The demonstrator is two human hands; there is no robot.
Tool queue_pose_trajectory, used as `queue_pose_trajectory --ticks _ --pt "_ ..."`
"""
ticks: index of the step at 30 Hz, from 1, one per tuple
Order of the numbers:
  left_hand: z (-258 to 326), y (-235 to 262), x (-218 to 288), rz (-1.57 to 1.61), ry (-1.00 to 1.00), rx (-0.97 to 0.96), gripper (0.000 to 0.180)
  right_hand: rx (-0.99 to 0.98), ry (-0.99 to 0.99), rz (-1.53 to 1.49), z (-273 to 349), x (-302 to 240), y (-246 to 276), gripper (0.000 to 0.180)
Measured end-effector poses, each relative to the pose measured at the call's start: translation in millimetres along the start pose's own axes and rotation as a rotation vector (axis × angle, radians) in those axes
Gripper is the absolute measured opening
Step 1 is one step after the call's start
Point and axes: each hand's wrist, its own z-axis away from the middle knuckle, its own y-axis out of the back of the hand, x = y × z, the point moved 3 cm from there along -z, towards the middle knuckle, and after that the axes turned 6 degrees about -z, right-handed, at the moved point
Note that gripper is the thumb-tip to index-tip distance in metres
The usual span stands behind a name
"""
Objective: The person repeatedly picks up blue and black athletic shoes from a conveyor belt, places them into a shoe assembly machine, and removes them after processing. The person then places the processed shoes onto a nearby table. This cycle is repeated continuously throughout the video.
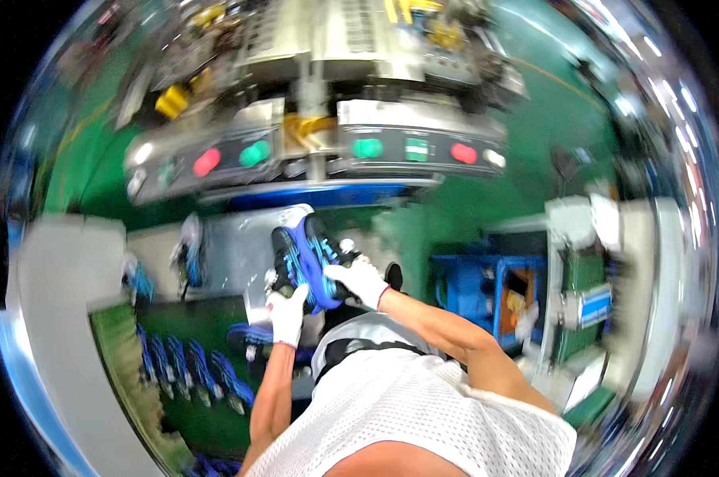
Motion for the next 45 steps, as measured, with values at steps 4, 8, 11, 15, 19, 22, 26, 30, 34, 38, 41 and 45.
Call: queue_pose_trajectory --ticks 4,8,11,15,19,22,26,30,34,38,41,45 --pt "9.1 -67.4 89.9 -0.071 -0.424 -0.042 0.087 0.523 0.015 0.129 57.7 -20.1 98.8 0.067" --pt "36.8 -156.9 184.8 -0.13 -0.671 -0.459 0.095 0.904 0.104 -0.138 108.8 13.2 202.3 0.073" --pt "82.5 -228.9 236.2 -0.646 -0.81 -0.392 0.1 0.963 0.415 -0.643 181.6 31.7 269.8 0.068" --pt "167.3 -344.7 322.0 -0.384 -1.049 -0.886 0.083 1.297 0.646 -0.87 268.4 67.8 356.0 0.066" --pt "247.1 -472.7 398.2 -0.351 -1.22 -1.029 0.079 1.99 0.21 -0.366 357.2 85.7 451.1 0.074" --pt "273.8 -577.8 430.5 -0.672 -1.549 -0.848 0.077 2.043 0.05 -0.121 380.3 71.4 523.0 0.091" --pt "301.3 -669.8 443.5 -0.782 -1.665 -0.794 0.076 2.015 -0.153 -0.082 390.6 90.1 624.8 0.092" --pt "299.5 -642.4 426.6 -0.79 -2.058 -0.648 0.062 2.29 0.281 0.368 401.6 71.8 613.1 0.077" --pt "260.2 -535.0 385.3 -0.584 -2.351 -0.514 0.044 1.537 0.85 0.21 355.0 -54.7 517.5 0.054" --pt "181.7 -454.5 307.7 -0.65 -1.934 -0.569 0.038 0.597 0.866 0.555 246.4 -109.2 432.8 0.038" --pt "124.1 -396.7 255.4 -0.15 -1.442 -0.831 0.043 0.199 0.901 0.842 176.2 -119.7 361.7 0.032" --pt "126.0 -268.1 240.0 -0.744 -1.68 -0.225 0.033 -0.041 0.904 1.233 126.4 -132.6 250.7 0.021"
